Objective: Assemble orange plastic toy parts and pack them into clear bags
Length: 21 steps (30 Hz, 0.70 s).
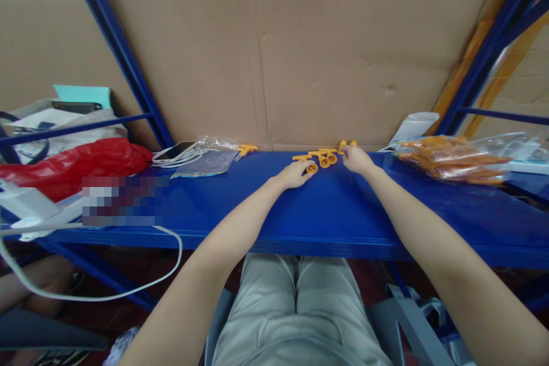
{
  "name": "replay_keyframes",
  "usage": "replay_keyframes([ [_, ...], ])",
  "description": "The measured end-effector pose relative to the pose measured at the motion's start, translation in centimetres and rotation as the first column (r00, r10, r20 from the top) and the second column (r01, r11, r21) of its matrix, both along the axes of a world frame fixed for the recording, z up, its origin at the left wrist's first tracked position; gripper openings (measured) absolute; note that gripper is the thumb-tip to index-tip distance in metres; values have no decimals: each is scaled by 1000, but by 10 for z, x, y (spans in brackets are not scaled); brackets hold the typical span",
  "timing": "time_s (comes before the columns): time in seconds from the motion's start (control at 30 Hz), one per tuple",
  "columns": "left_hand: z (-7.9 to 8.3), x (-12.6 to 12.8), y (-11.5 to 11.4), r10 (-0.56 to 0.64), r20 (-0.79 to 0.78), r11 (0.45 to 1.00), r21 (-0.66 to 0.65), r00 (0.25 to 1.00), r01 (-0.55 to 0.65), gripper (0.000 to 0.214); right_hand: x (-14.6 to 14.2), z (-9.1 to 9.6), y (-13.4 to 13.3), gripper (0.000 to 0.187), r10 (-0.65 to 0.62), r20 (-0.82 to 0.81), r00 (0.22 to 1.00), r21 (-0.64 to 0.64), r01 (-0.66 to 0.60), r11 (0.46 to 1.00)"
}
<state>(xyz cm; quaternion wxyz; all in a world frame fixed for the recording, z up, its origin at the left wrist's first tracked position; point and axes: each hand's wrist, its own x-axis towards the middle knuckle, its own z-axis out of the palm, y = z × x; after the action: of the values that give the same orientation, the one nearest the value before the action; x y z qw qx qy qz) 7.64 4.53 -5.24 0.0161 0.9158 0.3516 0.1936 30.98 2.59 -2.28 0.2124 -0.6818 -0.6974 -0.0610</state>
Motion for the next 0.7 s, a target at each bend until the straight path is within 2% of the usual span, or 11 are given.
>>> replay_keyframes([
  [0.17, -3, 3, -1, 29, -50, 996, -87, 998, -34, 52, 8, -23, 15, 58, 156, -32, 987, -69, -157, 985],
  [0.27, -5, 3, -1, 22, -62, 992, -121, 998, -29, 56, 2, -30, 18, 60, 199, -51, 979, -95, -204, 974],
  [0.47, -7, -1, 7, -80, -27, 993, -87, 996, 78, 56, -3, -31, 19, 49, 293, -128, 947, -41, -301, 953],
  [0.7, -5, -1, 3, -40, -42, 997, -65, 998, 37, 53, -3, -31, 18, 48, 267, -107, 958, -72, -276, 958],
])
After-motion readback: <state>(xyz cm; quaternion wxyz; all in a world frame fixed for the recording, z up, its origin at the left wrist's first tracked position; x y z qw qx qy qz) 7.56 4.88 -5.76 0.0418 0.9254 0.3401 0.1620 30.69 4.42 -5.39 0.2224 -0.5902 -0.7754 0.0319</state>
